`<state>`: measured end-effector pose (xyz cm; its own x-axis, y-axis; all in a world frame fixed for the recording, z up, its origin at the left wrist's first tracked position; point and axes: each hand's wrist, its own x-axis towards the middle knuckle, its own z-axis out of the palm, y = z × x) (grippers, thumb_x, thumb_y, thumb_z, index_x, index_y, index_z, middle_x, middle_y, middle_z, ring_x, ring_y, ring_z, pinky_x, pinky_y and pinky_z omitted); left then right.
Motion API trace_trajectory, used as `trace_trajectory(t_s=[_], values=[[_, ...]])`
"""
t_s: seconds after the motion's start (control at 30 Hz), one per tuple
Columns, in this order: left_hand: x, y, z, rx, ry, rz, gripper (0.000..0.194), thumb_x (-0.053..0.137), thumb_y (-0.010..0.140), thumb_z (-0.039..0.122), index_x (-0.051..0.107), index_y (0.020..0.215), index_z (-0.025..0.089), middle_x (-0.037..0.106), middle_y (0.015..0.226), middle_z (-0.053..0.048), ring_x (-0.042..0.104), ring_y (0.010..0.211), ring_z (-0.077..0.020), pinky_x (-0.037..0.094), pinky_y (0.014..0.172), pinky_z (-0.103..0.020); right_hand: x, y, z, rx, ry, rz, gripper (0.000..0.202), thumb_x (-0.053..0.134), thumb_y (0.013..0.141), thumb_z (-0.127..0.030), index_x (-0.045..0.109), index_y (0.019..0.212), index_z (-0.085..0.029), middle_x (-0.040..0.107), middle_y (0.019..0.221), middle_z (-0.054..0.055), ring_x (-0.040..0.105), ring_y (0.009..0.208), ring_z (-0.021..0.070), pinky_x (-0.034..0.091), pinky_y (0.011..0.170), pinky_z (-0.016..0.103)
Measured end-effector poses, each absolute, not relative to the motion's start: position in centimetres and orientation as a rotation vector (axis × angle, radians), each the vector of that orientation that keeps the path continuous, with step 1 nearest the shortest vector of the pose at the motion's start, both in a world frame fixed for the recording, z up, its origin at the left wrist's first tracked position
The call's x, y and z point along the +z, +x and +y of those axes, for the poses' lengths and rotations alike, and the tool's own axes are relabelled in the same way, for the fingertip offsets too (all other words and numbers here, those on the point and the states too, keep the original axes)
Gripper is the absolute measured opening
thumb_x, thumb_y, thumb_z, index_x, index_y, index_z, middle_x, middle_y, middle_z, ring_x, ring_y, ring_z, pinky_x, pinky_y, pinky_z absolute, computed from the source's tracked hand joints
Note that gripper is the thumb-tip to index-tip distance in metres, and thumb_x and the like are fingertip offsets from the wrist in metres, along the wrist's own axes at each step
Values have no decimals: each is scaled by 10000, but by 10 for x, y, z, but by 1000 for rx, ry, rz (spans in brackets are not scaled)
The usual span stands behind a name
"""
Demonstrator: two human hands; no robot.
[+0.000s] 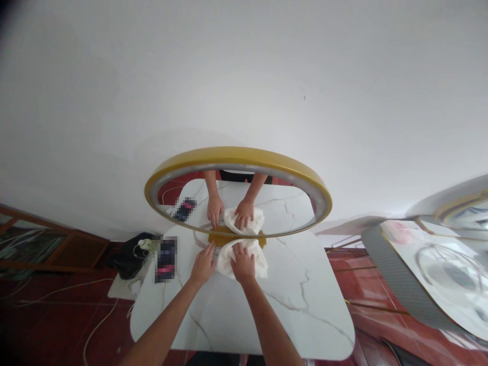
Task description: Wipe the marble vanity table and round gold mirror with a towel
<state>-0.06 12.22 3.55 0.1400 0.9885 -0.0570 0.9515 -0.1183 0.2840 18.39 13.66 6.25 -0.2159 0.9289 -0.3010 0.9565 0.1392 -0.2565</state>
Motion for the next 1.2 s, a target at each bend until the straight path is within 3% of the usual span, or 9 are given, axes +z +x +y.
trace_trajectory(t_s=[0.27, 0.77, 1.03, 1.2], values=[[46, -7, 123, 175, 2162, 1877, 686, 368, 727, 23, 348, 1399, 156, 365, 1467, -69, 363, 1318, -170, 289, 1063, -340, 68, 170, 140, -665, 1852, 2368, 496, 366, 900, -333, 304, 1393, -324, 278, 1501, 25, 333, 1273, 239, 337, 951, 454], [49, -9, 123, 127, 2075, 1857, 746, 372, 695, -18, 332, 1413, 181, 313, 1494, -35, 335, 1333, -152, 285, 1055, -330, 66, 232, 133, -615, 2082, 2181, 506, 304, 909, -342, 281, 1409, -272, 261, 1501, 49, 351, 1253, 251, 383, 895, 445], [51, -8, 125, 178, 2032, 1862, 735, 381, 691, -15, 352, 1400, 179, 355, 1474, -54, 393, 1297, -142, 331, 1026, -299, 62, 187, 135, -748, 2071, 2227, 510, 399, 880, -353, 333, 1383, -295, 288, 1490, 23, 356, 1256, 251, 388, 916, 420], [62, 4, 123, 278, 1996, 1948, 612, 369, 774, 39, 393, 1370, 173, 433, 1417, -68, 368, 1311, -178, 312, 1061, -346, 62, 158, 136, -885, 2155, 2226, 544, 424, 855, -324, 342, 1384, -228, 300, 1474, 59, 344, 1284, 243, 366, 974, 364]])
